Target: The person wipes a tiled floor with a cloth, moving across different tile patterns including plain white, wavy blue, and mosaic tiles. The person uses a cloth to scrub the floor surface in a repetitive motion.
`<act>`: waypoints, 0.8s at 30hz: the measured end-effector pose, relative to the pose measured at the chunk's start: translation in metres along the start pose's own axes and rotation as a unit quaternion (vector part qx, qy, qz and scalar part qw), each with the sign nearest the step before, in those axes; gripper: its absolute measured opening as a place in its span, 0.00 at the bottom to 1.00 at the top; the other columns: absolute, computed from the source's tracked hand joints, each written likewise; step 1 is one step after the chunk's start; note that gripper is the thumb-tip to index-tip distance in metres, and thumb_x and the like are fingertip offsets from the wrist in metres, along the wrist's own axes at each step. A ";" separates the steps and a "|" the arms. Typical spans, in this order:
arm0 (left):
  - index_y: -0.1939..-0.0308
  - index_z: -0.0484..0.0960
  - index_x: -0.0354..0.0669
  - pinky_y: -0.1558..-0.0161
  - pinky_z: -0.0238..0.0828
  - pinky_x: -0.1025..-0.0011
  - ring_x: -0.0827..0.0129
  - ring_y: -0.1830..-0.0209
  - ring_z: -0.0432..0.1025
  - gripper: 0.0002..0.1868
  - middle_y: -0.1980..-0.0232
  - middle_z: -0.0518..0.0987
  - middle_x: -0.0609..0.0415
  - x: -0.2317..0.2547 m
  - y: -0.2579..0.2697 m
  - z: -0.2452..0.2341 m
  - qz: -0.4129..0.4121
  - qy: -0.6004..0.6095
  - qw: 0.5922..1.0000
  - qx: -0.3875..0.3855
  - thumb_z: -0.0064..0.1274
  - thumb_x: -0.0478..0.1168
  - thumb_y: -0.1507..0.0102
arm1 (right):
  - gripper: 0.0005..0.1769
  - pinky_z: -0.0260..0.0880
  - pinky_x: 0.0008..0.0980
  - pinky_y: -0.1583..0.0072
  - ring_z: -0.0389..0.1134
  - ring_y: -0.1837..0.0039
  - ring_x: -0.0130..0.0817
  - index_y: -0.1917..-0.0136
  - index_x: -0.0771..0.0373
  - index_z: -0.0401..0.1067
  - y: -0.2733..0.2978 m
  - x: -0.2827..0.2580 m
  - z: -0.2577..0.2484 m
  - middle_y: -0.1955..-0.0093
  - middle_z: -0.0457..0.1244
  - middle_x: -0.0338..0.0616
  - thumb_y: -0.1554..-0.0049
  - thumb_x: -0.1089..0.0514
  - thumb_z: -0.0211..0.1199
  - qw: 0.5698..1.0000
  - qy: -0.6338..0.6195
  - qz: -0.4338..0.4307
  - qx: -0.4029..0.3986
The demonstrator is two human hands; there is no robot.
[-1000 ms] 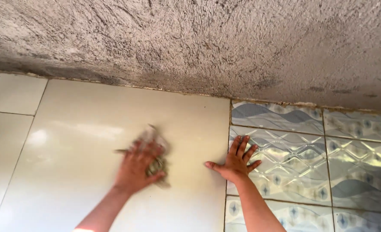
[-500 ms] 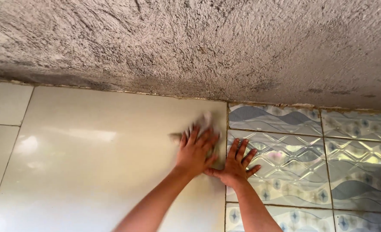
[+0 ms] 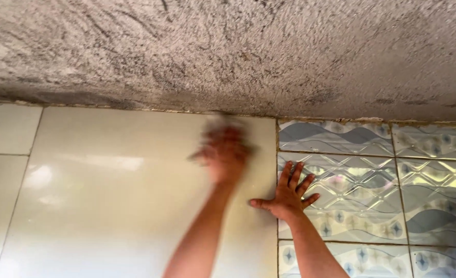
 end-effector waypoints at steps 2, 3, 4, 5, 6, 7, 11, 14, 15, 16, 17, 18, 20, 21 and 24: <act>0.30 0.71 0.58 0.33 0.44 0.33 0.45 0.21 0.47 0.33 0.23 0.62 0.56 0.060 0.030 0.004 0.080 0.054 0.995 -0.021 0.51 0.54 0.40 | 0.97 0.14 0.78 0.29 0.02 0.18 0.60 0.18 0.45 0.09 -0.002 0.001 0.001 0.15 0.05 0.42 0.73 0.22 0.81 1.000 0.022 0.018 -0.002; 0.30 0.72 0.59 0.32 0.44 0.33 0.46 0.22 0.47 0.32 0.24 0.63 0.56 0.080 0.046 -0.002 0.121 0.084 0.989 -0.019 0.51 0.53 0.40 | 0.96 0.15 0.79 0.29 0.03 0.18 0.60 0.18 0.45 0.10 0.000 0.000 0.001 0.15 0.05 0.42 0.72 0.23 0.80 0.999 0.027 0.019 0.003; 0.31 0.73 0.59 0.32 0.44 0.34 0.46 0.22 0.48 0.31 0.24 0.63 0.56 0.094 0.058 -0.011 0.162 0.116 0.980 -0.010 0.51 0.52 0.40 | 0.94 0.15 0.79 0.29 0.03 0.18 0.60 0.17 0.44 0.10 0.000 0.000 -0.001 0.15 0.05 0.42 0.70 0.23 0.79 0.999 0.033 0.020 0.010; 0.31 0.73 0.59 0.31 0.45 0.35 0.47 0.22 0.48 0.31 0.24 0.64 0.56 0.095 0.064 -0.021 0.195 0.128 0.972 -0.005 0.50 0.52 0.40 | 0.93 0.16 0.79 0.30 0.03 0.18 0.60 0.17 0.44 0.10 -0.001 -0.001 -0.003 0.15 0.06 0.42 0.69 0.24 0.79 0.999 0.038 0.022 0.018; 0.32 0.74 0.59 0.31 0.45 0.35 0.47 0.22 0.49 0.30 0.25 0.64 0.56 0.088 0.073 -0.032 0.224 0.140 0.965 -0.002 0.50 0.51 0.40 | 0.94 0.15 0.78 0.29 0.03 0.18 0.59 0.17 0.44 0.10 0.000 0.000 -0.002 0.15 0.06 0.42 0.71 0.23 0.79 0.999 0.026 0.017 0.017; 0.31 0.74 0.60 0.32 0.47 0.36 0.48 0.22 0.49 0.31 0.25 0.65 0.57 0.078 0.078 -0.039 0.243 0.138 0.960 -0.012 0.50 0.50 0.40 | 0.95 0.14 0.77 0.28 0.03 0.18 0.58 0.18 0.44 0.11 0.000 0.001 -0.002 0.15 0.06 0.42 0.72 0.22 0.80 1.000 0.013 0.012 0.016; 0.45 0.80 0.60 0.35 0.59 0.53 0.53 0.25 0.58 0.22 0.32 0.74 0.57 -0.052 0.074 -0.072 0.115 0.127 0.985 -0.006 0.54 0.52 0.44 | 0.96 0.11 0.77 0.29 0.03 0.18 0.58 0.18 0.44 0.12 0.001 0.000 -0.002 0.15 0.08 0.43 0.74 0.20 0.79 0.999 0.001 -0.015 0.029; 0.36 0.73 0.61 0.31 0.59 0.52 0.58 0.29 0.64 0.26 0.32 0.74 0.58 -0.176 0.069 -0.076 0.004 -0.076 0.997 0.013 0.45 0.53 0.38 | 0.97 0.09 0.77 0.29 0.03 0.17 0.57 0.17 0.44 0.12 -0.001 0.001 -0.001 0.14 0.09 0.42 0.75 0.19 0.79 0.999 -0.004 -0.022 0.032; 0.33 0.70 0.61 0.31 0.58 0.50 0.57 0.29 0.64 0.28 0.30 0.73 0.58 -0.208 0.070 -0.082 -0.008 -0.123 0.991 0.060 0.42 0.55 0.37 | 0.96 0.09 0.77 0.29 0.03 0.18 0.57 0.17 0.44 0.13 -0.001 0.001 0.000 0.14 0.10 0.42 0.75 0.19 0.79 0.999 -0.004 -0.024 0.034; 0.30 0.67 0.61 0.32 0.58 0.48 0.55 0.30 0.64 0.30 0.29 0.72 0.57 -0.234 0.072 -0.087 -0.020 -0.169 0.980 0.106 0.39 0.57 0.36 | 0.96 0.09 0.77 0.29 0.03 0.18 0.57 0.17 0.44 0.13 -0.001 0.001 0.000 0.14 0.10 0.42 0.75 0.19 0.79 0.999 -0.004 -0.024 0.035; 0.27 0.63 0.61 0.32 0.57 0.46 0.54 0.30 0.64 0.32 0.28 0.72 0.57 -0.252 0.075 -0.091 -0.033 -0.214 0.965 0.151 0.36 0.59 0.35 | 0.96 0.09 0.78 0.29 0.03 0.18 0.57 0.17 0.44 0.13 -0.001 0.001 0.000 0.14 0.10 0.42 0.75 0.19 0.79 0.999 -0.004 -0.025 0.037; 0.24 0.60 0.61 0.32 0.57 0.44 0.52 0.31 0.64 0.34 0.27 0.71 0.57 -0.260 0.077 -0.093 -0.043 -0.258 0.945 0.195 0.34 0.60 0.34 | 0.95 0.09 0.77 0.29 0.03 0.18 0.56 0.17 0.43 0.15 0.000 0.001 -0.001 0.14 0.10 0.41 0.75 0.20 0.79 0.999 -0.010 -0.029 0.043; 0.26 0.62 0.61 0.33 0.56 0.43 0.52 0.31 0.63 0.33 0.29 0.71 0.59 -0.252 0.072 -0.086 -0.095 -0.279 0.927 0.234 0.32 0.62 0.34 | 0.93 0.09 0.77 0.29 0.03 0.17 0.54 0.17 0.42 0.17 0.002 0.003 -0.003 0.14 0.10 0.39 0.73 0.21 0.79 0.998 -0.021 -0.038 0.055; 0.26 0.61 0.61 0.33 0.55 0.43 0.52 0.30 0.61 0.33 0.28 0.69 0.59 -0.239 0.067 -0.076 -0.115 -0.245 0.940 0.210 0.33 0.62 0.34 | 0.91 0.08 0.75 0.28 0.04 0.17 0.53 0.17 0.42 0.19 0.005 0.004 -0.001 0.14 0.11 0.38 0.72 0.23 0.80 0.997 -0.024 -0.048 0.056; 0.25 0.61 0.61 0.31 0.50 0.43 0.52 0.27 0.56 0.33 0.25 0.65 0.58 -0.156 0.054 -0.034 -0.115 -0.112 0.984 0.073 0.36 0.59 0.34 | 0.85 0.09 0.69 0.25 0.06 0.16 0.47 0.16 0.40 0.24 0.008 0.010 -0.003 0.13 0.15 0.35 0.68 0.29 0.82 0.995 -0.022 -0.077 0.065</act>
Point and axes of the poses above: each hand's wrist, its own y-axis away from the middle knuckle, its own z-axis out of the palm, x = y × z, the point moved 10 cm from there along -y, towards the middle knuckle
